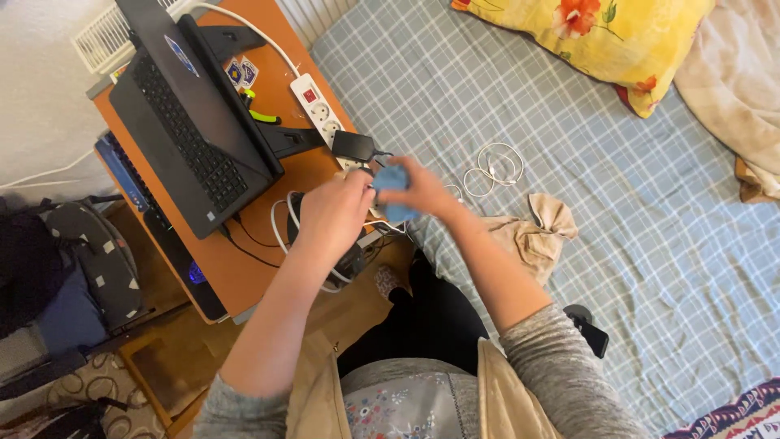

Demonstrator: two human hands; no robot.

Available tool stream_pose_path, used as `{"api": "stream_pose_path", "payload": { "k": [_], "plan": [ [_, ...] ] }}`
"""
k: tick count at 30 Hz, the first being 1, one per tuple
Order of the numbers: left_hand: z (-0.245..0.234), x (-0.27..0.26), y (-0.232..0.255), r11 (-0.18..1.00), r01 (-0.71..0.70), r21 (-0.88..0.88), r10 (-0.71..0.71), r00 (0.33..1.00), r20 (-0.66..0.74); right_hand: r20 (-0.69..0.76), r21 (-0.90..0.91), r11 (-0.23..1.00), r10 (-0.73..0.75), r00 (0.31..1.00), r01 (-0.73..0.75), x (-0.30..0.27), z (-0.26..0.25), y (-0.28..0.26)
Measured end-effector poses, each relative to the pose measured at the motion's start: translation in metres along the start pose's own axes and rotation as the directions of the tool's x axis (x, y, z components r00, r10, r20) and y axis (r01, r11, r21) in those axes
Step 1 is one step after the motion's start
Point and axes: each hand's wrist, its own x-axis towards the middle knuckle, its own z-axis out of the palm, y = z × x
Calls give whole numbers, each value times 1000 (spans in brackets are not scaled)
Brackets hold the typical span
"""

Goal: The person wipes a pair of over-ear headphones with a blue microfiber cloth, then places them on the desk. They also wipe a power strip and plug in a charger, and coil a white cable before setting it down.

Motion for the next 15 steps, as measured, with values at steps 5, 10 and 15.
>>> {"api": "stream_pose_path", "payload": {
  "k": [5,10,15],
  "plan": [
    [38,46,-14,991,-112,75,107,992,66,23,-394,918,-44,999,49,21,34,56],
    [42,69,-17,964,-256,75,233,945,230,19,-345,937,68,997,-58,27,10,42],
    [9,67,-22,962,-253,-108,274,858,435,189,-342,939,113,975,-42,14,-17,20]
  ]
}}
